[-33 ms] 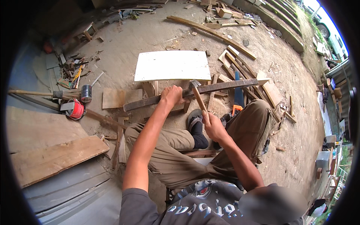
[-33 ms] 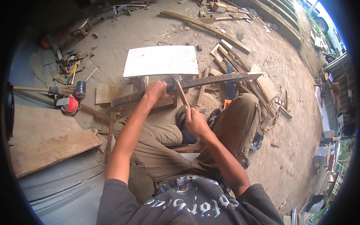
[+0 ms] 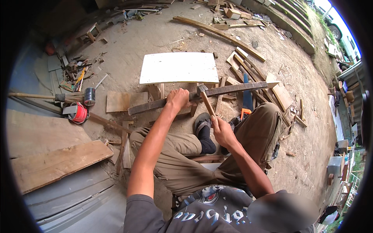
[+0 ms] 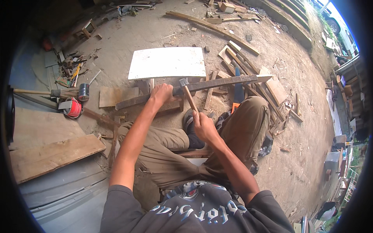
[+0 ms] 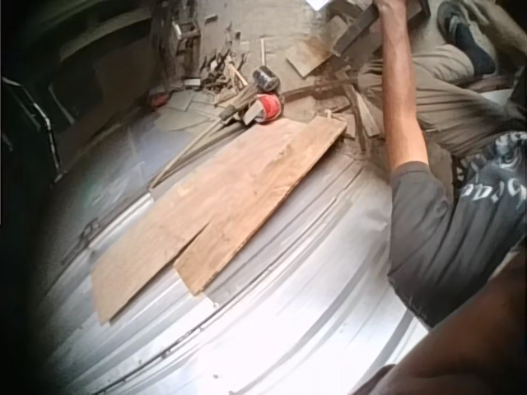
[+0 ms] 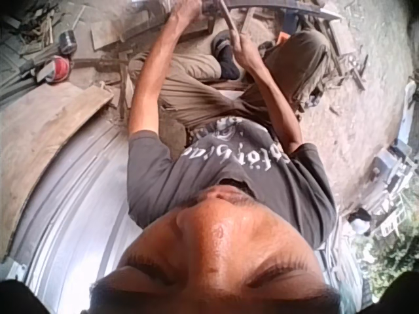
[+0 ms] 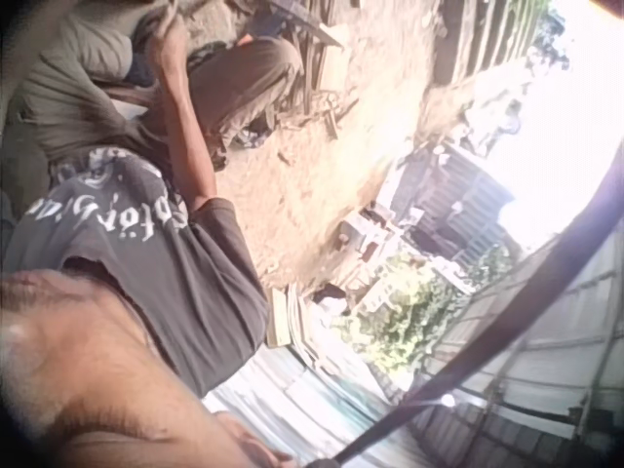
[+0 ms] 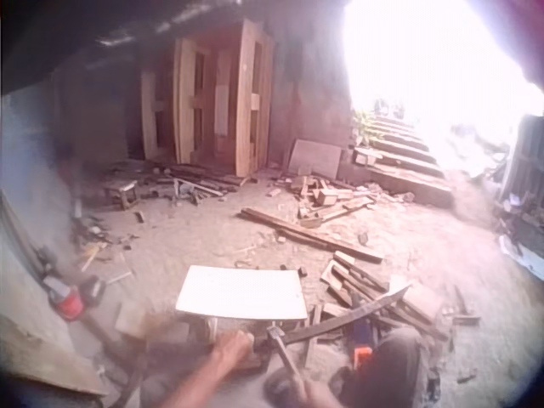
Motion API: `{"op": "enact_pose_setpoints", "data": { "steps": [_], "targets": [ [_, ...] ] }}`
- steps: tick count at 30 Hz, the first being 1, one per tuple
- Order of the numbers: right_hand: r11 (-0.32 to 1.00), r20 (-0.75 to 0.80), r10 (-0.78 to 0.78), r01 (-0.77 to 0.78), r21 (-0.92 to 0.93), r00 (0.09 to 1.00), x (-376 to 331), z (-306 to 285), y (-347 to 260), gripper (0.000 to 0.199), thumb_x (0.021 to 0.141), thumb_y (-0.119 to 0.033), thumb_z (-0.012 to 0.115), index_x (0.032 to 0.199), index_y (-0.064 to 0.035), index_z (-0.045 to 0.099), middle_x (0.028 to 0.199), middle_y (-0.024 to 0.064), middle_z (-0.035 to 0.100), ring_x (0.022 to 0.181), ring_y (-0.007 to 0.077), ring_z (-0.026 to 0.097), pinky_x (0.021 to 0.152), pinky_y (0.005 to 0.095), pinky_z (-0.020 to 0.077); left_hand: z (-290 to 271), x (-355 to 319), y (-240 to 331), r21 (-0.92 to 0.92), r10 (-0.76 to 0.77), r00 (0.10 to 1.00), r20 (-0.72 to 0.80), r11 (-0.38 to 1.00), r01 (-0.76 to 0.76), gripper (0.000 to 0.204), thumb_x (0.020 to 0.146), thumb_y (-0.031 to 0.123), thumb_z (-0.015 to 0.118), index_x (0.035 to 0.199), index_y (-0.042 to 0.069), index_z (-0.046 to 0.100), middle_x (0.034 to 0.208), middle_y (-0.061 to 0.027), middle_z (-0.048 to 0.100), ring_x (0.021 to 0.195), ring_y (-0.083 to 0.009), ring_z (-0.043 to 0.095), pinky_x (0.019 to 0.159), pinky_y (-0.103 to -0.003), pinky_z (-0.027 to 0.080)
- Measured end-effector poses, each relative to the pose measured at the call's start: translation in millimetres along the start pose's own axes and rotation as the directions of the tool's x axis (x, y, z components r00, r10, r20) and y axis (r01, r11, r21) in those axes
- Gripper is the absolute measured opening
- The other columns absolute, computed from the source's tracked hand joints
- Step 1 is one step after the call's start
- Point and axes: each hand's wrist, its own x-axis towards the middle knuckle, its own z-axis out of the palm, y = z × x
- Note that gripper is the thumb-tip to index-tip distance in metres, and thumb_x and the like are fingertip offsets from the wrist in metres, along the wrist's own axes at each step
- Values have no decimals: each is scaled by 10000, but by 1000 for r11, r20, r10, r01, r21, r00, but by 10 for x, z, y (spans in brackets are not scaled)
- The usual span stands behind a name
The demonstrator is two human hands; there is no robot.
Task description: The person assembles a small wooden stool by hand, using a hammer and nails to attach legs and crossbars to a white rectangular seat. The person repeatedly positions and secures wooden pieces while sitting on the ground.
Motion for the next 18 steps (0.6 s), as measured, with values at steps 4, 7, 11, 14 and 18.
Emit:
{"op": "enact_pose_setpoints", "data": {
  "steps": [4,7,11,14,18],
  "targets": [
    [987,-112,16,2,162,994,-151,31,-132,489,1065,-407,383,863,-1,567,602,49,501,550,134,488,518,330,410,60,-54,-34,-28,-27,1000,-13,999,26,395,766,398,805,798,10,737,818,-203,727,795,-330,737,699,-431,602],
    [978,-169,-87,116,174,982,-97,108,-31,504,1063,-424,384,872,1,575,604,37,505,537,118,489,502,311,407,35,-16,-22,-43,-32,997,71,998,35,619,712,581,791,902,-6,733,895,-243,714,882,-380,715,778,-462,578],
    [999,58,33,-36,36,998,12,-22,-235,485,1065,-415,388,890,-3,575,613,20,494,544,101,484,496,279,392,-75,-47,25,-43,-30,997,71,998,33,650,709,607,779,930,-3,733,899,-238,717,893,-375,714,781,-456,579],
    [956,-95,-188,205,211,977,-186,-173,-824,479,1057,-400,399,917,22,577,615,147,536,553,265,571,546,386,432,47,-61,-69,-43,-68,996,59,997,70,683,702,644,761,940,5,733,923,-240,716,920,-376,708,797,-457,576],
    [863,-285,-412,471,183,865,-192,-139,-783,418,1060,-373,387,944,0,533,591,150,522,497,301,558,493,390,411,33,-17,-27,-34,-69,992,104,997,73,700,696,659,755,959,11,728,949,-240,714,939,-373,704,807,-467,572]
  ]
}}
